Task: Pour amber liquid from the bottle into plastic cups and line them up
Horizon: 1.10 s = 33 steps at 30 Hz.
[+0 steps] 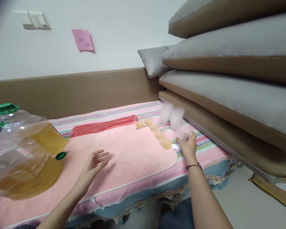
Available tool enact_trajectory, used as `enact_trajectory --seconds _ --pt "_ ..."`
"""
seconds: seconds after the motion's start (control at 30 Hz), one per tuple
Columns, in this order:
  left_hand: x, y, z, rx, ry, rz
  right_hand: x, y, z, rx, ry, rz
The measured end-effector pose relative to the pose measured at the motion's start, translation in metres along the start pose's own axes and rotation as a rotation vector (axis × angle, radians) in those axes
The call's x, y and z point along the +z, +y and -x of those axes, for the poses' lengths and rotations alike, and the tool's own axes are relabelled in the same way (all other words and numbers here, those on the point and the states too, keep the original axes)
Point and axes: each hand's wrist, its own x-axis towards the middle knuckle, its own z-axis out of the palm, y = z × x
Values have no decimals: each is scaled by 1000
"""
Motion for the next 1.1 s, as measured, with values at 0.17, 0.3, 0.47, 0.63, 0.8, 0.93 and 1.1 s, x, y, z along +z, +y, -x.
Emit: enact_trajectory --seconds 0.17,0.3,0.47,0.63,0.8,0.93,1.1 --pt "-6 6 9 33 -35 40 -12 -48 15 -152 190 -203" --pt "-4 9 18 60 -124 66 -6 -97 70 -286 -241 -425" --pt "-1 3 24 80 -202 169 17 -127 152 -254 -978 -380" --pt "-4 3 27 -6 -230 220 23 -140 184 -303 -1337 -360" --pt "-5 8 33 -30 -213 230 28 -141 188 -312 -1394 -351" --pt "-15 17 31 9 -116 290 27 -131 181 -351 -1374 -274" --pt "-41 29 16 180 87 234 1 -118 144 -362 -1097 -360"
